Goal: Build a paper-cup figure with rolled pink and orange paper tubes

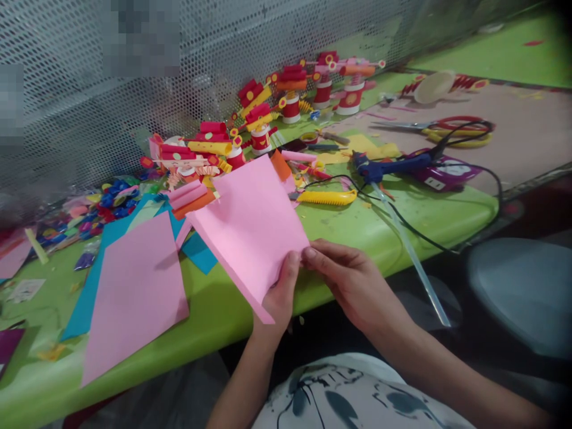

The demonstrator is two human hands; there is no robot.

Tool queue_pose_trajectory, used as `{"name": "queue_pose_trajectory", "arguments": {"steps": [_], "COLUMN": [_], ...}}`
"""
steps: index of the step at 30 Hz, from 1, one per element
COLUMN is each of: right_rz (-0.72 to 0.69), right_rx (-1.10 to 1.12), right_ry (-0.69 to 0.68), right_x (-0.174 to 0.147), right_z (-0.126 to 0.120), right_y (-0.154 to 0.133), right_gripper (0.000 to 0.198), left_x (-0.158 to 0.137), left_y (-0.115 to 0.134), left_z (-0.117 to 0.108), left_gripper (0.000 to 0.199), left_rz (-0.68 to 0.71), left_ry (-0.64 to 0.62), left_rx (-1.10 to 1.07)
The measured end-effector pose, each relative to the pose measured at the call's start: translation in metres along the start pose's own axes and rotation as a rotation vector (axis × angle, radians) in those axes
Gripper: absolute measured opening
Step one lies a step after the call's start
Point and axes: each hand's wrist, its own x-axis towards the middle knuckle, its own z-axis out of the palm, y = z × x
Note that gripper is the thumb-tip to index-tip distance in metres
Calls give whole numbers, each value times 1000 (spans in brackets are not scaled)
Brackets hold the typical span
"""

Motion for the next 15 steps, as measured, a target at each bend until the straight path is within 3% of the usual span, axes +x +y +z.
{"name": "queue_pose_trajectory", "arguments": {"steps": [7,15], "right_rz": [22,42], "right_rx": [18,-66], "right_ry": [53,15], "right_x": [1,2], "right_z": [1,-5], "right_y": [-2,2], "right_gripper": [13,18], "left_x": [2,5], "left_y": [-15,-17], "left_z": [-1,0], "left_gripper": [45,33], "left_rz": [81,171], "left_ry": [6,-33], "left_rx": [22,46]}}
